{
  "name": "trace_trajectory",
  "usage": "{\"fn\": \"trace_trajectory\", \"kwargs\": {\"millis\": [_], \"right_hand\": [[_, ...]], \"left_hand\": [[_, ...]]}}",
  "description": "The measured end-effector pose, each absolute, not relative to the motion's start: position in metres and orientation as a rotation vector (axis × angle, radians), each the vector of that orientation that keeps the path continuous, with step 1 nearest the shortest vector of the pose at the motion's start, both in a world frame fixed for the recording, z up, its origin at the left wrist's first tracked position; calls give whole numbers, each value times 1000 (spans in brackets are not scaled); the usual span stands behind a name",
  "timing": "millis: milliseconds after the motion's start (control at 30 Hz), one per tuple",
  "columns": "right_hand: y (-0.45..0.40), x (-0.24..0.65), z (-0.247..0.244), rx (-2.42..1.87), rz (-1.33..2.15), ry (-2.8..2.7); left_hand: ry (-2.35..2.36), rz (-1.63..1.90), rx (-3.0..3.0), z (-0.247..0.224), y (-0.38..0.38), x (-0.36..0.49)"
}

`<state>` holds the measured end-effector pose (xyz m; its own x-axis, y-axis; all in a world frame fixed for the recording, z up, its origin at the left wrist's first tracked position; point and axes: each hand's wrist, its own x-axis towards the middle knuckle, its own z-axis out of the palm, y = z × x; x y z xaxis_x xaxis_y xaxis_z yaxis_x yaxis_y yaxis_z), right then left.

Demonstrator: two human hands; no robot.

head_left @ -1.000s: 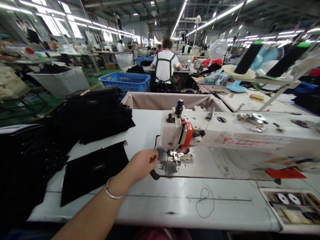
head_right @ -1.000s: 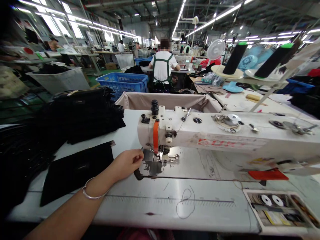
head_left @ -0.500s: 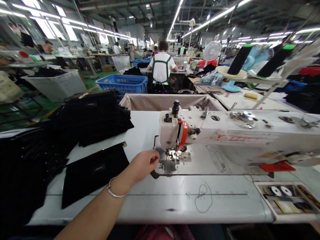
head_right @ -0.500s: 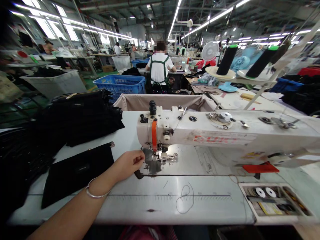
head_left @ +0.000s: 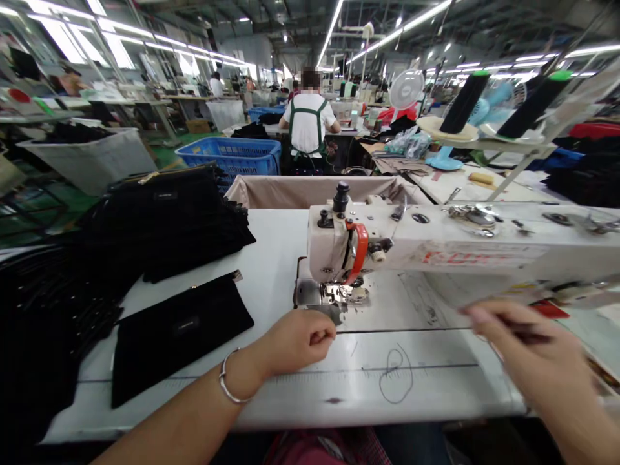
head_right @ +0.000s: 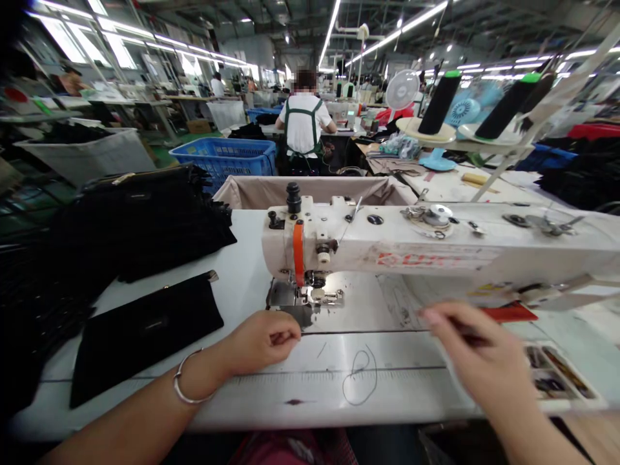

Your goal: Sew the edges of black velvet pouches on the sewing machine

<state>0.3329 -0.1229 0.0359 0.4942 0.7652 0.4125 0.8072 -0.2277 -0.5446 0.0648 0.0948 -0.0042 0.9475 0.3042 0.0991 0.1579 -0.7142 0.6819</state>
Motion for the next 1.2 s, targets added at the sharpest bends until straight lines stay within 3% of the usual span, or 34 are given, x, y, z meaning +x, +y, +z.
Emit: {"fn": "trace_trajectory", "kwargs": {"millis": [100,333,600,833,1200], "right_hand": [[-59,280,20,-1881,296,-1722],[25,226,-17,-2208,52,-1586],[24,223,-27,-2335,-89,-1511],[16,227,-13,-2296,25,-1546],[-3,233,-14,-2116,198,-1711]], "left_hand": [[276,296,2389,-5,96,65],[169,360,2427,-7,97,68],[94,440,2428,-12,95,70],[223,614,2379,-8,92,69],[99,223,2470,-3,97,67]]}}
